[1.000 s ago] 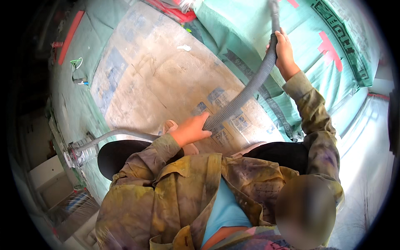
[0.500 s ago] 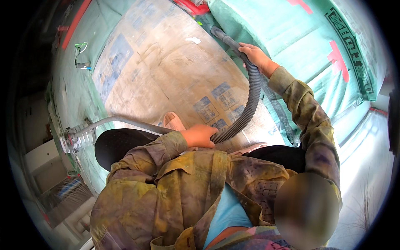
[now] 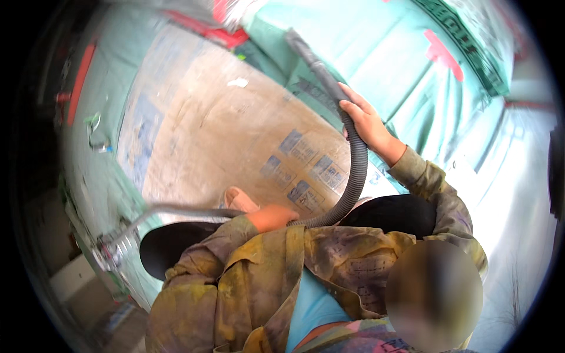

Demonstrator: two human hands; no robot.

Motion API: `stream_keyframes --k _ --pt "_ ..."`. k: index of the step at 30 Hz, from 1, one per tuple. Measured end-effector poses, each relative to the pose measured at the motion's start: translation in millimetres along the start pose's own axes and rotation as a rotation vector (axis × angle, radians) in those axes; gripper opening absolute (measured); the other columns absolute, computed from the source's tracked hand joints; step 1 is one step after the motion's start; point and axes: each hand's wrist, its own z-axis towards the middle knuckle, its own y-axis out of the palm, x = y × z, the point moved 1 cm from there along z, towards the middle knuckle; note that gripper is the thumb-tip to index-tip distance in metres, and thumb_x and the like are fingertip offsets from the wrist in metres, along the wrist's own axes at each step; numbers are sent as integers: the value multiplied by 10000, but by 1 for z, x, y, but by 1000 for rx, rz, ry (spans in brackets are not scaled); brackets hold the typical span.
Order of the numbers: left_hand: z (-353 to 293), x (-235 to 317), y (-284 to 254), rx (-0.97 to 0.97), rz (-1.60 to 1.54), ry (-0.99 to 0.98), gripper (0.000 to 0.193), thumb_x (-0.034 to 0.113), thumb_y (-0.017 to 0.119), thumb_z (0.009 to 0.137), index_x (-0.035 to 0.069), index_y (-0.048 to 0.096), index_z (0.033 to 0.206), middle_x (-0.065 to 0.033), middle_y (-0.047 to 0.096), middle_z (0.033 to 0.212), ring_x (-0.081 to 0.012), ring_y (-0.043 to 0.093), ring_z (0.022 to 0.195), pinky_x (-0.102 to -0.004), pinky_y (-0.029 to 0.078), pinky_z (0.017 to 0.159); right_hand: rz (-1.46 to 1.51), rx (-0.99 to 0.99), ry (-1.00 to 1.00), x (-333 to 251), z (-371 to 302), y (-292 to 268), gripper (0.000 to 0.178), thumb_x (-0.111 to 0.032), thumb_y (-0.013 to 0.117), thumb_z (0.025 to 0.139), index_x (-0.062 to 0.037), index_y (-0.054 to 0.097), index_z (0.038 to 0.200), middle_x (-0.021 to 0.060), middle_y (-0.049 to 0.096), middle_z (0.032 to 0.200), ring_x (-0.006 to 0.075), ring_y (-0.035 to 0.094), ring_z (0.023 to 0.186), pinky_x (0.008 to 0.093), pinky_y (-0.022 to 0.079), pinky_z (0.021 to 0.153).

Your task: The person uses a vacuum cleaner hose to clean the floor and large green sacks in a confined space. They move the hose over the surfaces, occasionally using their hand to hold the sacks or adjust the plastic sheeting.

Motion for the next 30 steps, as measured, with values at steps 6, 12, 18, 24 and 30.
stream_keyframes --k 6,12,18,24,30 --pt "1 5 -18 -59 41 -78 273 330 600 913 92 605 1049 -215 663 967 -439 623 926 -511 463 754 321 327 -103 31 -46 -46 559 -232 467 1028 -93 320 1548 41 528 757 142 549 518 282 466 469" --pt "12 11 -36 -15 60 -78 369 289 694 848 76 596 1133 -196 675 997 -376 648 922 -454 486 771 459 326 -112 16 -22 -66 598 -252 469 1013 -153 269 1568 50 523 805 157 550 537 321 488 486" --pt "21 0 -74 582 -300 -135 451 259 745 759 28 614 1123 -201 683 1032 -345 666 935 -422 510 798 598 581 -376 -4 42 -128 602 -254 461 995 -144 252 1549 81 508 852 203 569 557 379 513 494" --pt "37 -3 -91 486 -110 -130 423 209 764 719 17 618 1067 -202 683 952 -329 674 880 -420 515 758 373 473 -223 -2 37 -142 176 -246 489 989 -99 453 1079 74 490 862 218 587 547 383 518 477" --pt "27 -8 -74 370 43 -217 395 165 745 705 18 635 1055 -183 674 891 -312 667 834 -424 505 742 623 691 -447 15 -53 -116 558 -255 512 1019 -76 315 1509 61 546 820 155 568 541 309 496 476"
